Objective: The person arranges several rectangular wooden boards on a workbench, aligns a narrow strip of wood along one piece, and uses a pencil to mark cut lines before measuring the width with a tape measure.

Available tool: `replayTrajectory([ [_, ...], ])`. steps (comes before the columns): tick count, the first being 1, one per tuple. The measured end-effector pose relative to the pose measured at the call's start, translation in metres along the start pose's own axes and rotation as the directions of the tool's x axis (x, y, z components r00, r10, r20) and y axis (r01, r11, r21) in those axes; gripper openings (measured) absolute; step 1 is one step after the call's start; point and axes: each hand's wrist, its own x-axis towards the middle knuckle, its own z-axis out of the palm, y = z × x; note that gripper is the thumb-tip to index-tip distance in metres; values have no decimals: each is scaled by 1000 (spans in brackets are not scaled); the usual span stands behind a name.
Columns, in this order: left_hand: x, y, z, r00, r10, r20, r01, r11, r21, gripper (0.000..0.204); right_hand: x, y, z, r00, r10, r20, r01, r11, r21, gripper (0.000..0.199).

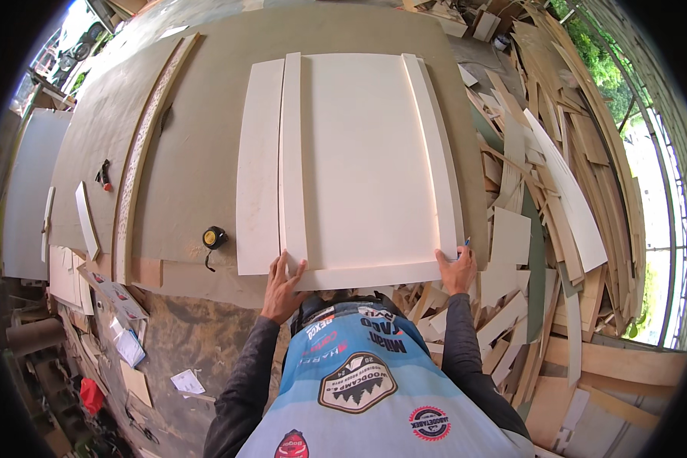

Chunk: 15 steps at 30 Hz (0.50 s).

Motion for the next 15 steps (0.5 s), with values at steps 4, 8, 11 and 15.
replayTrajectory([
  [4, -1, -5, 2, 1000, 23, -5, -23, 1000, -2, 80, -3, 1, 3, 1000, 18, -15, -18, 1000, -4, 60],
  [8, -2, -10, 6, 998, 56, -26, -56, 998, -3, 79, -6, 6, 8, 999, 19, -33, -19, 1000, 16, 61],
  [11, -4, -9, 9, 996, 53, -72, -51, 999, 19, 75, -7, 7, 9, 1000, 21, -18, -20, 999, 36, 61],
  [15, -5, -8, 9, 994, 60, -90, -57, 998, 32, 79, -9, 6, 8, 1000, 4, -27, -3, 999, 52, 61],
])
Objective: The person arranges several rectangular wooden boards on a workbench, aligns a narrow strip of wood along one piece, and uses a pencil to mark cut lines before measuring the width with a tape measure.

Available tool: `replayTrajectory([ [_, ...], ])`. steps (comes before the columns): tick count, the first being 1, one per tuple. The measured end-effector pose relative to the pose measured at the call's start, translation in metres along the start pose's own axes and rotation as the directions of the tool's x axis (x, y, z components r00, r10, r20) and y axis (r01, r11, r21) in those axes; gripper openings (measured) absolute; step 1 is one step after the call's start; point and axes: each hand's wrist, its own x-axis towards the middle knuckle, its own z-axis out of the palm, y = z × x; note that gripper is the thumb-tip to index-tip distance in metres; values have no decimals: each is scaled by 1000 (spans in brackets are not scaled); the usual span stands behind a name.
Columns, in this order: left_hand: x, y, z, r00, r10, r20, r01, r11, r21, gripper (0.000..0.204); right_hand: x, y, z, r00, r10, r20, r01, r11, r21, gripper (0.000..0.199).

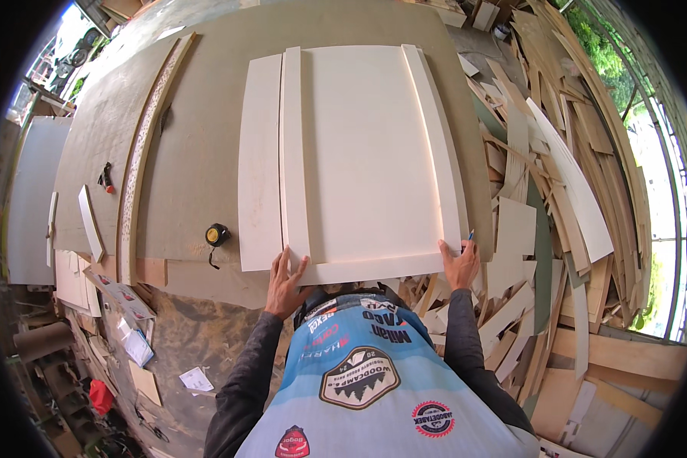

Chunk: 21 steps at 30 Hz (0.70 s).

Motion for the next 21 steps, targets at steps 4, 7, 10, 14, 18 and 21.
replayTrajectory([
  [4, -4, -1, 3, 1000, -3, -24, 3, 1000, 0, 80, -6, 2, -6, 999, -37, -7, 37, 996, 77, 59],
  [7, -6, 0, 4, 999, -27, -28, 27, 1000, -7, 79, -12, 10, -7, 1000, -9, -17, 12, 987, 157, 52],
  [10, -9, 1, 6, 997, -56, -50, 54, 998, -34, 81, -15, 17, -9, 1000, -19, -12, 21, 965, 261, 46],
  [14, -16, 6, 13, 986, -117, -118, 114, 993, -36, 79, -18, 21, -12, 1000, -12, 7, 9, 954, 301, 44],
  [18, -19, 13, 13, 973, -177, -150, 164, 982, -95, 75, -23, 25, -18, 998, -13, 63, -6, 952, 306, 44],
  [21, -17, 15, 11, 973, -182, -143, 170, 981, -92, 73, -24, 26, -20, 995, -11, 96, -20, 949, 316, 46],
])
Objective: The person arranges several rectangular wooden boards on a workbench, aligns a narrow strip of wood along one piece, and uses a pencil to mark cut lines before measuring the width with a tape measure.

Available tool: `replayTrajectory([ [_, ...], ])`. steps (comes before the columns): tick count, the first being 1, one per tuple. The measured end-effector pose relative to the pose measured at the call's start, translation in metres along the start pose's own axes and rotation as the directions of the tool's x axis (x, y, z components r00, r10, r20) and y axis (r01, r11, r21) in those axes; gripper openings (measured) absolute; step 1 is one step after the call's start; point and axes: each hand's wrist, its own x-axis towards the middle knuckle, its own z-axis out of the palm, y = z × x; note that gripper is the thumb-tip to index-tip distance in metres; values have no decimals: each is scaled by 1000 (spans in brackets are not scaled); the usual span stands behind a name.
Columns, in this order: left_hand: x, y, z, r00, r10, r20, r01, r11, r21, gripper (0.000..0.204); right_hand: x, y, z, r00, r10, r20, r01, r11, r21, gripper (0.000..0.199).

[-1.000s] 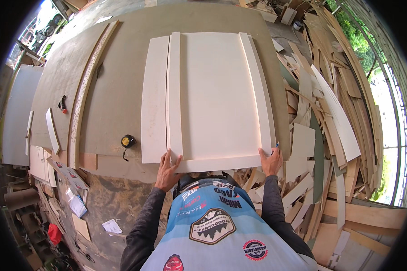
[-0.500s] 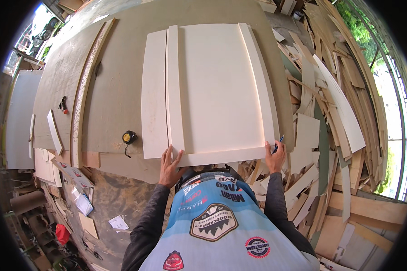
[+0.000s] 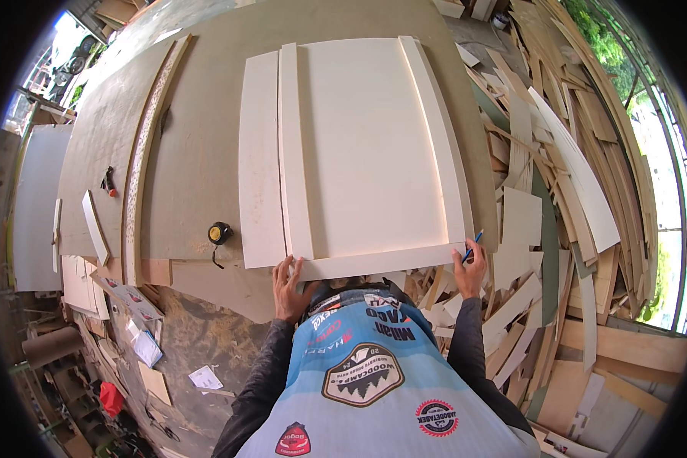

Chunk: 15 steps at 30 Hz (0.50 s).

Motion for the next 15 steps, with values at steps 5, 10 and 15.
replayTrajectory([
  [5, 1, 1, -2, 1000, 17, 4, -17, 1000, 8, 71, 1, 2, -1, 999, -34, 13, 35, 999, -23, 50],
  [10, -1, -2, 0, 999, 42, -23, -41, 998, 43, 70, 2, 2, -1, 999, -29, 30, 30, 999, -29, 55],
  [15, -2, -2, 1, 998, 52, -41, -49, 996, 68, 70, 4, 3, 1, 999, -45, 18, 46, 998, -35, 57],
])
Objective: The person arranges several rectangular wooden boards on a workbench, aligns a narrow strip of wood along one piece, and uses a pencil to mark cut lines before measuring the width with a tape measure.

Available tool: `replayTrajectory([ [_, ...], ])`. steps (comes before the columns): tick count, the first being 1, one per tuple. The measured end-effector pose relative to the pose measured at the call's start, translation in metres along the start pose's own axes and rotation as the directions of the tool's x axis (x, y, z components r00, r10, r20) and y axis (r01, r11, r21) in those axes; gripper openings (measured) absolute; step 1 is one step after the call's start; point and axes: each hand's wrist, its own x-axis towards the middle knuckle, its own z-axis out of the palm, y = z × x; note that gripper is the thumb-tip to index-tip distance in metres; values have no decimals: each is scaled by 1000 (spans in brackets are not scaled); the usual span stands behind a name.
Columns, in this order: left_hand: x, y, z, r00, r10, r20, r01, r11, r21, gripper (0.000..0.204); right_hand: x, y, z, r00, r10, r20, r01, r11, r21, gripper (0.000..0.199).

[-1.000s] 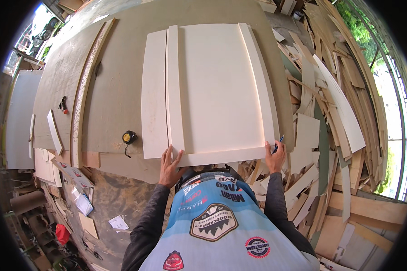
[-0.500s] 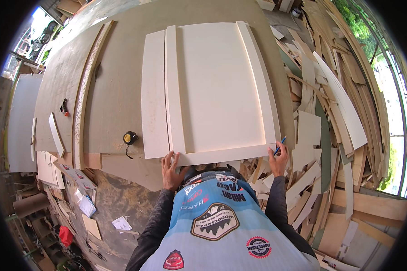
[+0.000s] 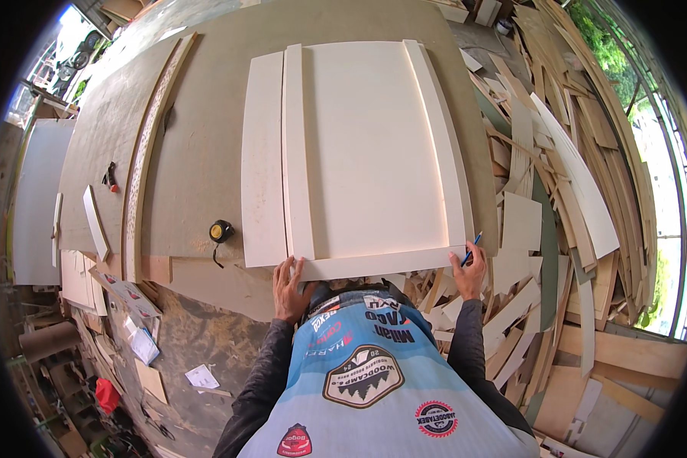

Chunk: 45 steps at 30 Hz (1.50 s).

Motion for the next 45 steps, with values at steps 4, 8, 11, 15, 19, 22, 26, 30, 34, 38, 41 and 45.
replayTrajectory([
  [4, 1, 1, 0, 1000, -2, 1, 2, 1000, 10, 70, 2, 6, 2, 1000, -16, -15, 15, 1000, -6, 56],
  [8, 0, 2, -1, 999, -36, 3, 36, 999, -8, 66, 3, 3, 2, 1000, -8, -12, 8, 1000, -8, 55],
  [11, 1, 3, -1, 999, -41, -8, 41, 999, -15, 65, 4, 0, 1, 1000, 15, -3, -15, 1000, -19, 54],
  [15, 0, 3, 1, 999, -40, -15, 39, 999, -22, 67, 4, -2, 1, 999, 37, -9, -37, 999, -1, 54],
  [19, -1, 7, 1, 997, -68, -33, 66, 997, -44, 68, 5, -4, 2, 999, 49, -15, -50, 998, -27, 55],
  [22, -4, 7, 4, 993, -98, -72, 94, 994, -60, 69, 5, -9, 5, 998, 50, -27, -51, 998, -37, 54],
  [26, -5, 8, 9, 983, -130, -129, 115, 986, -117, 69, 1, -5, 9, 995, 55, -83, -56, 998, -7, 53],
  [30, -6, 10, 8, 978, -163, -127, 141, 977, -162, 69, -1, -6, 11, 992, 66, -104, -68, 997, -19, 53],
  [34, -7, 11, 5, 975, -193, -105, 171, 967, -188, 68, 1, -6, 9, 994, 65, -86, -67, 997, -22, 53],
  [38, -6, 16, 4, 971, -207, -117, 181, 962, -207, 67, 1, 1, 13, 993, 77, -87, -81, 996, -45, 53],
  [41, -6, 18, 2, 968, -226, -112, 197, 955, -221, 66, 0, 0, 13, 993, 73, -89, -78, 995, -60, 53],
  [45, -4, 22, -2, 967, -232, -106, 200, 948, -249, 65, 1, -5, 12, 993, 75, -94, -81, 995, -66, 52],
])
